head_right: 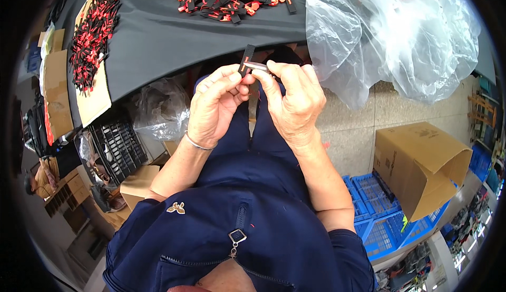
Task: The person assembles small black and red components by hand and with a small pair of snips.
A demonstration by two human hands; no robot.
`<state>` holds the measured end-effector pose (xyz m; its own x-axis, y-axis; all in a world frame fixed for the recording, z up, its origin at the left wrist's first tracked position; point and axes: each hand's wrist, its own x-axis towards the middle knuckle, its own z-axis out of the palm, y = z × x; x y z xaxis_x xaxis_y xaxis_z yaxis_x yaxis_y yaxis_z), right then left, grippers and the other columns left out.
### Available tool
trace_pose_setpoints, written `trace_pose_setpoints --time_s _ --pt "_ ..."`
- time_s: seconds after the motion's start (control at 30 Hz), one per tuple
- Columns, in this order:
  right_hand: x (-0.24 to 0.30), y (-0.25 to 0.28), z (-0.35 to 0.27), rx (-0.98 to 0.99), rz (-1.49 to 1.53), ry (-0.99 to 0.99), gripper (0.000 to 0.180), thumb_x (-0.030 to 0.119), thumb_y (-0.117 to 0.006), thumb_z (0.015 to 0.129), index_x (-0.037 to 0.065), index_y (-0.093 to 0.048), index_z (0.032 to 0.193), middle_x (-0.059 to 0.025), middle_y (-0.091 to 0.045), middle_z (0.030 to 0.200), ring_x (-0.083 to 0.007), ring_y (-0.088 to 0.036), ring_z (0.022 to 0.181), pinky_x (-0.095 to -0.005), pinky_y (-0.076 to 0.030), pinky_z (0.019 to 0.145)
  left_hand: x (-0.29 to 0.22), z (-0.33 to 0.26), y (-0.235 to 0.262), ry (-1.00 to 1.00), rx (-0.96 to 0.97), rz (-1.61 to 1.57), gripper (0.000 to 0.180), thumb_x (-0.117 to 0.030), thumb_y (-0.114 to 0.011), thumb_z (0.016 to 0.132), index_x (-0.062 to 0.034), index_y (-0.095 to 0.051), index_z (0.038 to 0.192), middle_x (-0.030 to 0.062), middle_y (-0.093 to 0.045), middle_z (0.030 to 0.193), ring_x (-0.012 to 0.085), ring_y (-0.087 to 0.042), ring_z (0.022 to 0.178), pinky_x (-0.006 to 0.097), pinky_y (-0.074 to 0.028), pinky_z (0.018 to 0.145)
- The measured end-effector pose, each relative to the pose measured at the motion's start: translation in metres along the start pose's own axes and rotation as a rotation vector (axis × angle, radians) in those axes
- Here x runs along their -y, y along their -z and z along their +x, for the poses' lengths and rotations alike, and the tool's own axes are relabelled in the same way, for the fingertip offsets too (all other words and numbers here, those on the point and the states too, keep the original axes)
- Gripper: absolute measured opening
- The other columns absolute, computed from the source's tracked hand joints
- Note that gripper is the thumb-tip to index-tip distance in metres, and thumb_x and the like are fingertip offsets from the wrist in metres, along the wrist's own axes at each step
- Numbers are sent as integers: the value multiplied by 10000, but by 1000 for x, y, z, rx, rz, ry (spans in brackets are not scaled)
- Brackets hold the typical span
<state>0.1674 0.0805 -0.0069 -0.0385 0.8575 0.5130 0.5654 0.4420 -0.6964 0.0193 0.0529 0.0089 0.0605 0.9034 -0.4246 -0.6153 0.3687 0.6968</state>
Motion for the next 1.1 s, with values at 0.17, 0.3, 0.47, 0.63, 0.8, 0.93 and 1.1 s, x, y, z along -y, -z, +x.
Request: trace_pose_setpoints --time_s 0.17,0.3,0.47,0.63,0.8,0.93,1.1 --pt "1 -1 -2 0 276 -333 142 70 -733 722 16 -627 800 -58 -612 706 -158 -562 629 -254 -441 569 -2 -1 -1 15 3 -12 234 -136 -561 877 5 -606 1059 68 -656 900 77 -575 742 221 -474 716" --pt "7 1 0 -23 600 -593 194 60 -681 814 8 -573 967 -15 -609 853 -46 -549 752 -185 -452 678 -9 -4 3 -6 -17 56 257 -132 -569 876 23 -579 1080 91 -648 911 92 -577 720 229 -479 707" --pt "8 7 -1 24 598 -683 149 20 -641 831 -3 -576 962 -44 -631 871 -65 -575 776 -196 -465 712 -59 7 49 -293 -157 2 221 -112 -578 868 12 -564 1050 113 -651 873 110 -592 674 223 -478 628" --pt "15 6 0 96 594 -720 148 32 -631 841 -12 -575 971 -58 -633 840 -82 -593 765 -201 -469 711 -152 13 124 -530 58 -662 506 -340 -405 931 14 -377 1291 187 -524 1221 211 -589 906 351 -484 827" --pt "11 -1 2 101 588 -675 152 39 -629 845 -13 -573 975 -64 -634 841 -88 -598 764 -204 -472 706 -119 44 72 -590 -382 419 301 -223 -531 905 13 -585 1084 83 -641 914 99 -572 708 217 -464 671" --pt "10 -1 5 105 591 -692 150 37 -628 844 -14 -572 974 -64 -634 843 -91 -600 766 -208 -475 706 -99 74 36 -927 -392 1246 253 -199 -731 756 -24 -653 921 30 -635 751 61 -538 589 213 -468 563" --pt "6 -3 7 128 566 -709 147 37 -625 847 -15 -572 973 -65 -635 848 -94 -600 765 -210 -477 708 -105 95 40 -791 -421 1566 277 -214 -751 700 -29 -652 881 72 -651 701 152 -624 605 257 -513 632"
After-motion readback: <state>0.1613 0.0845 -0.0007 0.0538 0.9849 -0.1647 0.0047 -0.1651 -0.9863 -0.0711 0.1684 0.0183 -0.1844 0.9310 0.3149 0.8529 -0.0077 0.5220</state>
